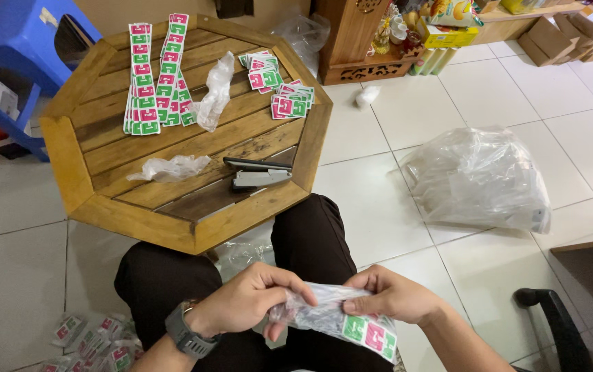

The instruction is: The person sits on the floor and repeatedly places small green and pink packets into clear plastic bags, then uses a stapler to seal each bag. The person handles the packets and bags by hand and uses a stapler to secure the bags.

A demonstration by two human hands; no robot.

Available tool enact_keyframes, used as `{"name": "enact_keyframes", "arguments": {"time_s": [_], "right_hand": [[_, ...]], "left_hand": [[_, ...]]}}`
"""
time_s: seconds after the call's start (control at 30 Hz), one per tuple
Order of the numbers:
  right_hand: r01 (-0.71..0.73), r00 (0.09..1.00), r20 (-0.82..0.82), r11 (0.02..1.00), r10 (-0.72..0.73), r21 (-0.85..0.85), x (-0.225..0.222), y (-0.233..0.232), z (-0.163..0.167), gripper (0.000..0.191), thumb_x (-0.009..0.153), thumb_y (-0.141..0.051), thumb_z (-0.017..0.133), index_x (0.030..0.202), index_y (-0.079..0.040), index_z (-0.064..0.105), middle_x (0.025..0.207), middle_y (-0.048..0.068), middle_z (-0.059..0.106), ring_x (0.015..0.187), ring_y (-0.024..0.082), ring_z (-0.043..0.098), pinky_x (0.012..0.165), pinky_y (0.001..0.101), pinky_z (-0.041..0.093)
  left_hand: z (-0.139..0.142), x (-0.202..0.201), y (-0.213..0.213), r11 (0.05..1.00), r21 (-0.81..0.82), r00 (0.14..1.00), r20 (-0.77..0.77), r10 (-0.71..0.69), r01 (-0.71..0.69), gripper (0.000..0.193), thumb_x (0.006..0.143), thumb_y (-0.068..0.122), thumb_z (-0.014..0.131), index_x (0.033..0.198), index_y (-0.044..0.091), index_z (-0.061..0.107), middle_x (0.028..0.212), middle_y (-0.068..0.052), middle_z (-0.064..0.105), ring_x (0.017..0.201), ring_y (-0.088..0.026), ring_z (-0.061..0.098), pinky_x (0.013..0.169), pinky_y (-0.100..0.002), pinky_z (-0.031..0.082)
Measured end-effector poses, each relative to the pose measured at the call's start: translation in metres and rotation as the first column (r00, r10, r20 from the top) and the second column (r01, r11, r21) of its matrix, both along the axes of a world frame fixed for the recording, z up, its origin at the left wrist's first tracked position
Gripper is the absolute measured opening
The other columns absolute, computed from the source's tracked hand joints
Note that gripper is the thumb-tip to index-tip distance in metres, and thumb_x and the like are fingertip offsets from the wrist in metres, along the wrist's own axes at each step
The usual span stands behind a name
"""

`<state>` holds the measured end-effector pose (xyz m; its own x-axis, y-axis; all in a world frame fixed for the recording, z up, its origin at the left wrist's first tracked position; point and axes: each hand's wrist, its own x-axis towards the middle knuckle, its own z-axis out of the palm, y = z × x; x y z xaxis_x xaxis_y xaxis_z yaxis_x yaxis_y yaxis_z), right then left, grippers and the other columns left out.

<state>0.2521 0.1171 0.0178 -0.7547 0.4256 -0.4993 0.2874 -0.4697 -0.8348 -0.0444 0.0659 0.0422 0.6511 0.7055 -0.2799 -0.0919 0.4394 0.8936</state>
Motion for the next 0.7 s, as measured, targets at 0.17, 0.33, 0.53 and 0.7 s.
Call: {"name": "enact_keyframes", "arguments": {"time_s": [0.17,0.33,0.53,0.7], "right_hand": [[0.017,0.989,-0.145,0.990,-0.037,-0.137,0.004,-0.003,-0.017,0.034,0.089,-0.027,0.072,0.107,0.001,0.078,0.082,0.002,0.079,0.066,0.004,0.066,0.064,0.0205,0.054],[0.114,0.991,-0.047,0.984,-0.122,-0.139,0.012,0.000,-0.028,0.020,0.095,-0.012,0.074,0.097,0.007,0.079,0.075,0.005,0.075,0.061,0.006,0.063,0.057,0.0221,0.050],[0.161,0.985,-0.043,0.976,-0.169,-0.150,0.011,0.000,-0.029,0.018,0.094,-0.011,0.072,0.096,0.006,0.078,0.079,0.006,0.077,0.065,0.008,0.067,0.062,0.0235,0.054],[0.002,0.998,-0.068,0.999,-0.004,-0.034,-0.003,-0.003,-0.015,0.023,0.092,-0.017,0.075,0.102,0.004,0.078,0.079,0.003,0.076,0.065,0.006,0.065,0.061,0.0221,0.053]], "left_hand": [[0.007,0.000,-0.004,0.978,0.196,0.997,-0.051,-0.064,0.073,0.025,0.098,0.006,0.052,0.103,-0.001,0.075,0.083,-0.004,0.066,0.069,-0.009,0.066,0.064,-0.025,0.056],[0.045,-0.016,0.001,0.839,0.526,0.930,-0.362,0.070,0.141,0.015,0.089,0.011,0.067,0.094,0.003,0.078,0.085,-0.004,0.067,0.071,-0.014,0.065,0.063,-0.027,0.053],[0.067,-0.010,-0.006,0.397,0.918,0.945,-0.151,0.290,0.025,0.031,0.077,0.016,0.076,0.103,-0.001,0.073,0.127,-0.020,0.054,0.108,-0.031,0.061,0.087,-0.037,0.051],[0.042,0.009,-0.005,0.725,0.671,0.914,-0.375,0.153,0.155,0.020,0.086,0.022,0.075,0.100,0.008,0.077,0.133,-0.009,0.064,0.097,-0.020,0.069,0.086,-0.033,0.058]]}}
